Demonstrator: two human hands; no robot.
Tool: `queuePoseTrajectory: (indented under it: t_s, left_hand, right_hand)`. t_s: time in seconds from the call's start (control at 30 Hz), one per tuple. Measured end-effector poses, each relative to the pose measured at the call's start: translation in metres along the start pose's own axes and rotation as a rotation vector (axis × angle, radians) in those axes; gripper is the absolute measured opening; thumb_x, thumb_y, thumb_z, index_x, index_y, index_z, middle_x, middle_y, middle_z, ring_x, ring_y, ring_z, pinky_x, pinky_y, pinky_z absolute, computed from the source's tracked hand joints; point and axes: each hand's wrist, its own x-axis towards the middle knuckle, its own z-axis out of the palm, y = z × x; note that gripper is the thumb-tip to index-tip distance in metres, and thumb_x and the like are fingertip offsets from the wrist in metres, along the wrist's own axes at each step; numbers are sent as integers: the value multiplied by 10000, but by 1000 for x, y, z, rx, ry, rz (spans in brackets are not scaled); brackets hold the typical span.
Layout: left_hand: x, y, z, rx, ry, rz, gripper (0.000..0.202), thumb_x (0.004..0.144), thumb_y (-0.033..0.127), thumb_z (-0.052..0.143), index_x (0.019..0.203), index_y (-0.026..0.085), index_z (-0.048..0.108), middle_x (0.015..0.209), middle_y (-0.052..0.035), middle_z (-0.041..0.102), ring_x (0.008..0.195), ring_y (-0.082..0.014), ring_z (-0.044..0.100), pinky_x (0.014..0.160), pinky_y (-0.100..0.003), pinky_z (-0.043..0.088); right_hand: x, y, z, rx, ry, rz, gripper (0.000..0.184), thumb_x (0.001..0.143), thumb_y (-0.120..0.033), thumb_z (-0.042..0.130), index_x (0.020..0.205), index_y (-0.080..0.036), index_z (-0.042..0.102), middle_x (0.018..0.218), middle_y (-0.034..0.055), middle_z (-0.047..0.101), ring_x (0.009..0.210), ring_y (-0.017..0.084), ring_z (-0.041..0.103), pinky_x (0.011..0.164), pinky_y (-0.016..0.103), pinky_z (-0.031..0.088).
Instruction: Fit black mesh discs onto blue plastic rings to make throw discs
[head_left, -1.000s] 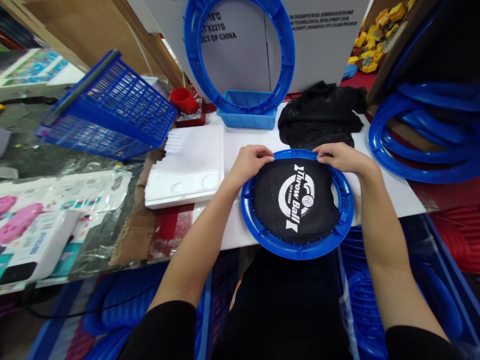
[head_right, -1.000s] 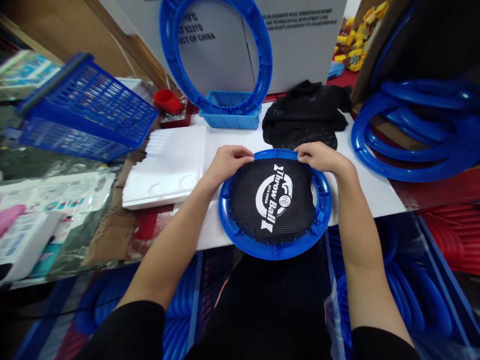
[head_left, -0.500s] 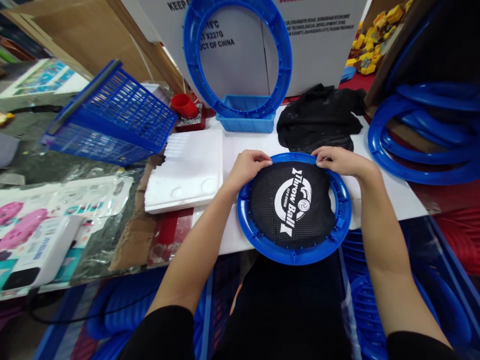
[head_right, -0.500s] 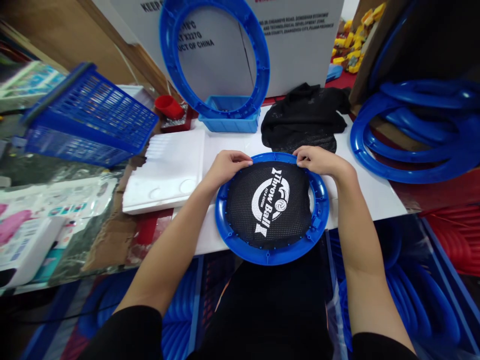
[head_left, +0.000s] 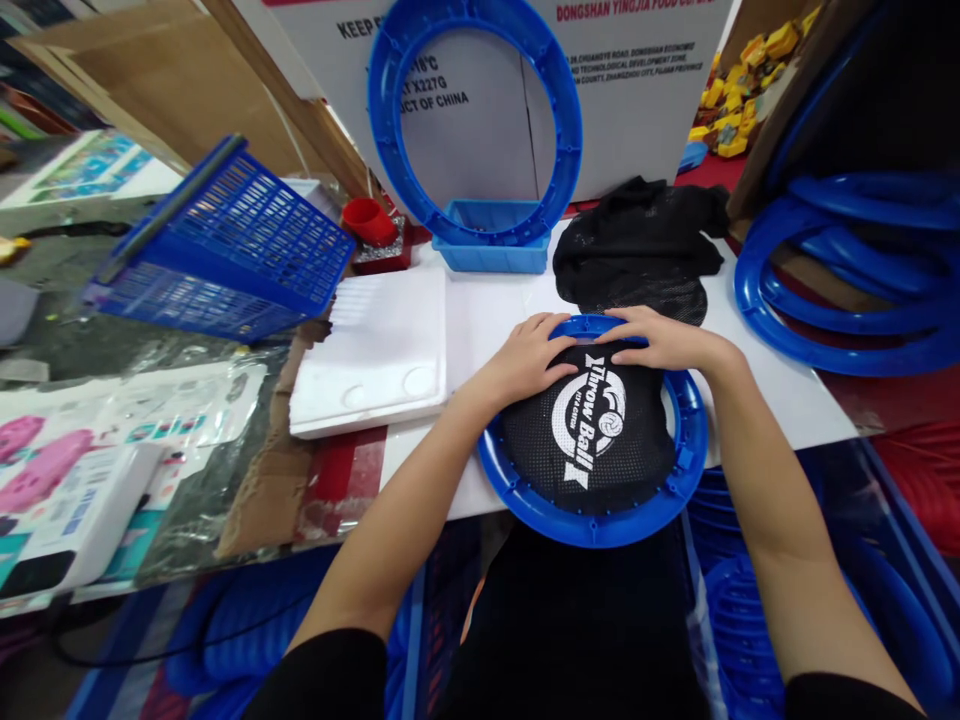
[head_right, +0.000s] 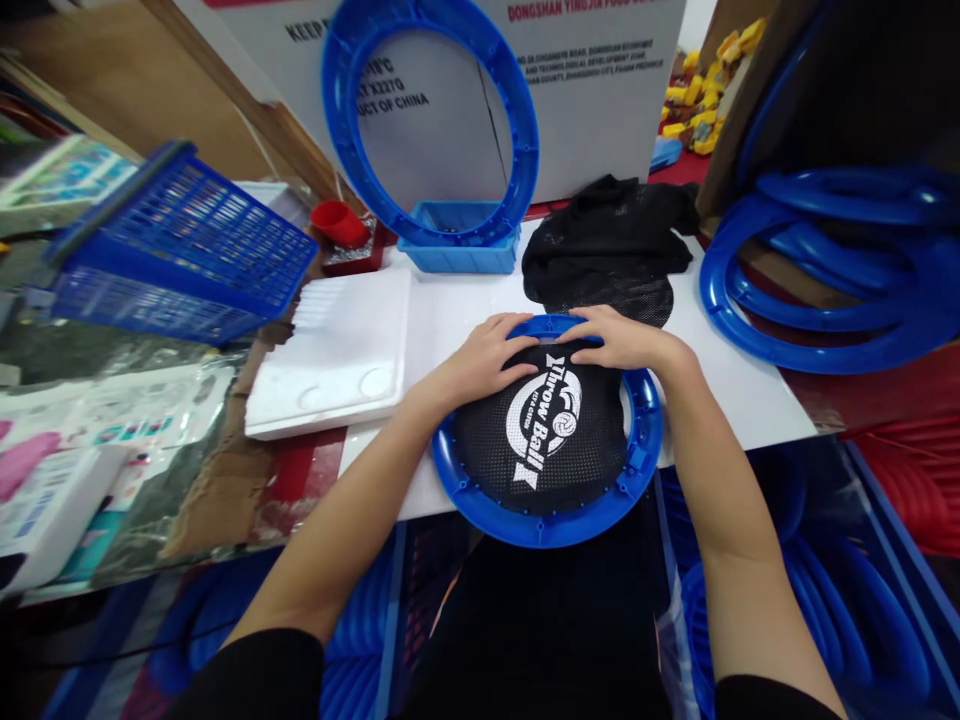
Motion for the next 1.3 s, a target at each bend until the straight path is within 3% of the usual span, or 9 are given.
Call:
queuePoseTrajectory:
  t_s: [0.1, 0.2, 0.27, 0.37, 0.57, 0.77, 0.97, 1.3]
  left_hand:
    - [-1, -2, -1, -54, 22, -42, 285, 904, 378, 823, 1135, 219, 773, 1563, -147, 571, 1453, -373, 514, 1248, -569, 406]
    - [-1, -3, -7, -192, 77, -96, 152, 913, 344, 795, 949, 203, 753, 1335, -128, 686, 1251, -307, 645, 1155, -493, 488]
    - [0, -5, -13, -310, 76, -172, 120, 919, 328, 768, 919, 208, 755, 1164, -91, 747, 1110, -265, 689, 1079, -456, 521]
    - [1, -9, -16, -461, 63, -302, 133, 896, 346, 770, 910, 215, 793, 1015, -60, 794, 1001, -245, 706, 1017, -435, 534]
    - [3, -16, -9, -673, 154, -410, 199, 788, 363, 861, 855, 181, 817, 878, -63, 800, 842, -204, 696, 871, -380, 548]
    - [3, -15, -4, -753, 266, -437, 268, 749, 385, 898, 889, 169, 825, 820, -55, 788, 762, -175, 673, 759, -334, 519]
    - [5, -18, -5, -822, 247, -458, 417, 754, 387, 895, 1090, 150, 824, 848, -72, 806, 806, -195, 712, 790, -341, 531]
    - [9, -28, 4, -799, 226, -470, 330, 771, 387, 877, 998, 152, 828, 871, -76, 808, 821, -197, 706, 827, -357, 525]
  right_hand:
    - [2, -1, 4, -13, -35, 8, 386, 921, -493, 763, 1290, -390, 812, 1708, 6, 507, 1617, 382, 390, 1347, 616, 281]
    - [2, -9, 1, 0, 29, 15, 230, 890, -476, 791, 1001, -282, 846, 1591, 58, 640, 1452, 376, 599, 1258, 534, 429]
    - [0, -15, -3, 49, 79, 45, 210, 897, -464, 774, 913, -257, 810, 1482, 71, 727, 1336, 365, 692, 1179, 497, 495]
    - [-2, -18, -6, 123, 106, 55, 196, 930, -441, 721, 897, -257, 777, 1373, 62, 788, 1305, 347, 717, 1125, 471, 523]
    - [4, -14, 0, 114, 154, 60, 190, 959, -400, 641, 894, -248, 736, 1355, 65, 793, 1215, 326, 729, 1077, 466, 529]
    - [9, -7, 4, 94, 157, 57, 207, 974, -386, 590, 952, -248, 742, 1369, 80, 776, 1162, 329, 708, 1040, 486, 536]
    - [14, 5, 7, 132, 181, 56, 164, 951, -376, 637, 935, -255, 746, 1269, 68, 799, 1061, 304, 714, 983, 460, 561]
    - [16, 3, 9, 172, 200, 102, 138, 921, -349, 657, 854, -244, 716, 1256, 71, 804, 1108, 313, 722, 1031, 500, 552]
